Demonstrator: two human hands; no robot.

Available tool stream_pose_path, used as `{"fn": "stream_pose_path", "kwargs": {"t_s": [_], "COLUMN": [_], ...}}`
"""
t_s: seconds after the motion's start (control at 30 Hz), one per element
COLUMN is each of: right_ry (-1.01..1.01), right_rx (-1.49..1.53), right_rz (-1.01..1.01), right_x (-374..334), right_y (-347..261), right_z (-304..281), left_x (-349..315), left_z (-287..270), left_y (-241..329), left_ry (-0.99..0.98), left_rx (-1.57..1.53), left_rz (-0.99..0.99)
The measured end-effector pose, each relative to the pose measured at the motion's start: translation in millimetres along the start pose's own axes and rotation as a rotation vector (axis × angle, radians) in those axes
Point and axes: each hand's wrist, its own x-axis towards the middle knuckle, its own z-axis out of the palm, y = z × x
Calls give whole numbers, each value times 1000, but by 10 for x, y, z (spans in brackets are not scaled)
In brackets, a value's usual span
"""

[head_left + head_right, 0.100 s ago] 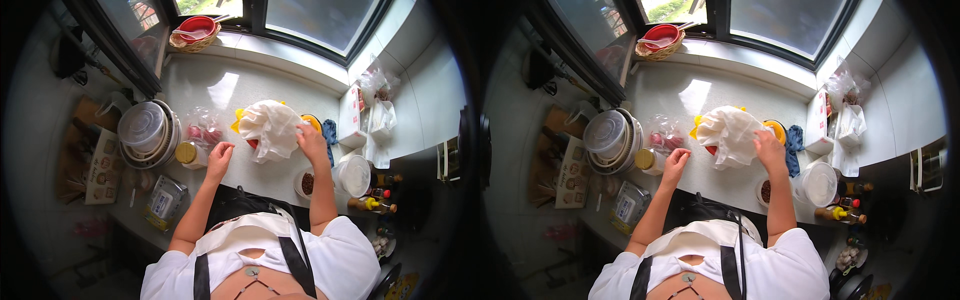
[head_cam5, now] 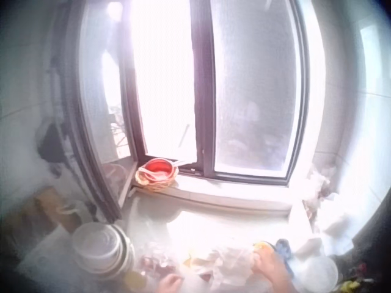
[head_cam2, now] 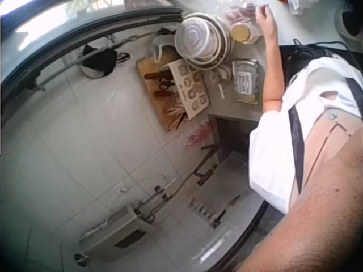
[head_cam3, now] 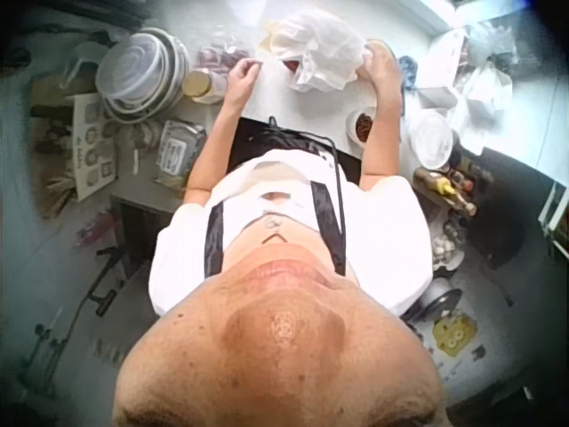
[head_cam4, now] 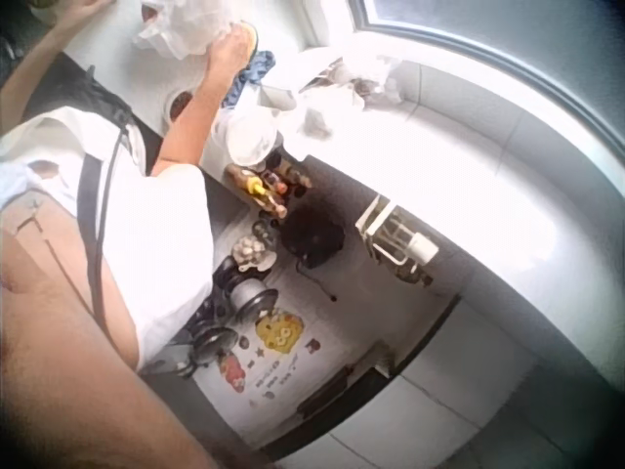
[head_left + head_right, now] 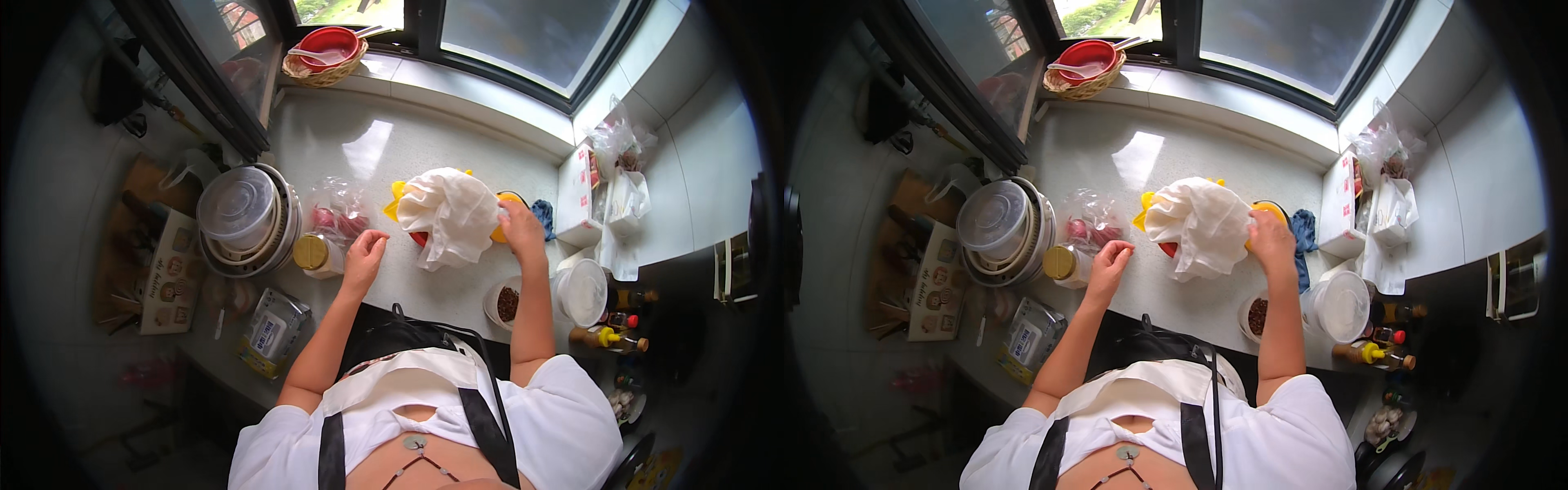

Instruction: The person wipes a countertop with a blue cloth, moves a bowl of red meat, and cleans the window sill and window frame with the cloth.

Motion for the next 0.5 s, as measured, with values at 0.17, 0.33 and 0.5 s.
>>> {"fn": "stream_pose_path", "kwargs": {"t_s": [0.17, 0.33, 0.5], "right_ry": [-151, -445, -552], "right_rx": [-250, -243, -178], "right_rz": [305, 468, 491], "right_x": [528, 672, 624], "right_y": [772, 1143, 1427], "right_z": [209, 515, 802], "left_x": [244, 421, 555], "left_z": [98, 104, 241], "left_y": [74, 220, 475], "left_ry": [-98, -129, -101], "left_rx": [-23, 25, -83], "left_rz": [-45, -114, -104]}}
